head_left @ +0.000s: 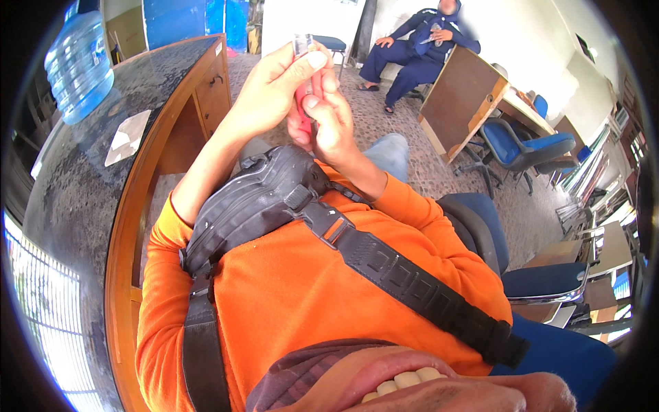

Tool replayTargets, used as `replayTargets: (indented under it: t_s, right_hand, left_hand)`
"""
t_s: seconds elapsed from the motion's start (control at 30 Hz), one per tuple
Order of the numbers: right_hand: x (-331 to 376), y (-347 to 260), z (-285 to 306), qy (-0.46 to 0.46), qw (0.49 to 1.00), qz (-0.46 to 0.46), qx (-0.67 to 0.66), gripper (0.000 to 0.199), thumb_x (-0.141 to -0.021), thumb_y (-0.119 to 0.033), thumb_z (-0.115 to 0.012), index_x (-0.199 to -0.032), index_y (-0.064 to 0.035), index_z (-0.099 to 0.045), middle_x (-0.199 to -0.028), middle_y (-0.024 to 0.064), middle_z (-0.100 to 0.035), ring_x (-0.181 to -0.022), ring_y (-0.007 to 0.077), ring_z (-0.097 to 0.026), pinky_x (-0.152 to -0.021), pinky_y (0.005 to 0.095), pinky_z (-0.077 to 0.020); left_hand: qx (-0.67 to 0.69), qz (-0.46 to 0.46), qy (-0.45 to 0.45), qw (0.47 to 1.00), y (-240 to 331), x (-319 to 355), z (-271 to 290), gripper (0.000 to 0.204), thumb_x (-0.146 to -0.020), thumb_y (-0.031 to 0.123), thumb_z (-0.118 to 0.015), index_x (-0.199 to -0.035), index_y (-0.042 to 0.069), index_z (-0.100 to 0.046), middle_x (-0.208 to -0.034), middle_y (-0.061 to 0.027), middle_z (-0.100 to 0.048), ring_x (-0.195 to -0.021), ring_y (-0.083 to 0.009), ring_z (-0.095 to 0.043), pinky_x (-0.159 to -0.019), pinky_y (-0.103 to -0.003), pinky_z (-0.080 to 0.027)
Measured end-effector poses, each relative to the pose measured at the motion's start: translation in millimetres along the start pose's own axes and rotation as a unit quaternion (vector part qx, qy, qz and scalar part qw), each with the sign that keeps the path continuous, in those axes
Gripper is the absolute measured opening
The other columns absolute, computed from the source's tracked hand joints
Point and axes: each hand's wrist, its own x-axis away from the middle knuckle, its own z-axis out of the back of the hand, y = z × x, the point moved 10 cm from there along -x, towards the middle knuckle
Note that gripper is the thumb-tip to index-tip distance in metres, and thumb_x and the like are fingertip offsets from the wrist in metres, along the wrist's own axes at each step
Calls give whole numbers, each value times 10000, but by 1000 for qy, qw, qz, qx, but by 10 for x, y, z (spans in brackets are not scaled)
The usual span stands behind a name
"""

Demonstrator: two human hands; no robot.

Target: The person holds a small red device and repeatedly opens and closes its casing while seated. They manipulate the device with both hands, turning it over and inspecting the internal components without using any tools.

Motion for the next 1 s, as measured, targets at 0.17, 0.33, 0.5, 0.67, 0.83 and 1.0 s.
replayTargets:
  t_s: [0.17,0.33,0.5,0.67,0.83,1.0]
  right_hand:
    - [-14,-19,-92,-36,999,-18,-4,650,-1005,-95,-379,-1612,-105,-147,-700,34,-511,-503,92,-444,-435,240,-355]
    - [4,69,-140,-69,996,-62,-7,677,-978,-67,-376,-1604,-139,-129,-777,55,-517,-568,97,-468,-467,236,-373]
    - [38,34,-264,-68,994,-58,-57,641,-959,-36,-389,-1569,-104,-204,-807,59,-524,-589,114,-487,-514,245,-401]
    - [51,-78,-440,-106,991,-12,-86,554,-1007,-80,-498,-1522,-79,-296,-896,60,-556,-638,124,-555,-573,263,-468]
    - [86,-90,-362,-52,996,57,50,566,-960,-42,-627,-1455,-66,-352,-998,93,-624,-694,139,-628,-621,305,-529]
    - [110,-168,-370,-19,980,142,138,402,-894,9,-700,-1234,-78,-504,-906,79,-670,-746,160,-688,-658,327,-541]
  left_hand:
    - [-14,-8,31,999,-2,13,91,260,-1069,284,-508,-1072,50,-621,-886,-48,-691,-620,-91,-651,-402,-201,-505]
    - [5,2,50,999,-53,21,158,263,-1065,296,-510,-1100,53,-605,-888,-81,-687,-783,-158,-687,-610,-267,-557]
    - [-8,37,71,997,26,121,169,254,-1056,281,-534,-1107,40,-597,-869,-85,-670,-882,-214,-702,-760,-328,-588]
    - [8,20,194,981,150,271,338,282,-1048,314,-547,-1106,53,-635,-864,-73,-676,-839,-179,-700,-707,-304,-579]
    - [-49,-26,251,966,390,402,514,271,-1054,296,-537,-1085,49,-644,-865,-52,-661,-864,-162,-676,-748,-298,-550]
    - [-60,-29,264,962,547,538,499,273,-1057,290,-539,-1100,40,-641,-878,-51,-648,-867,-170,-679,-755,-317,-571]
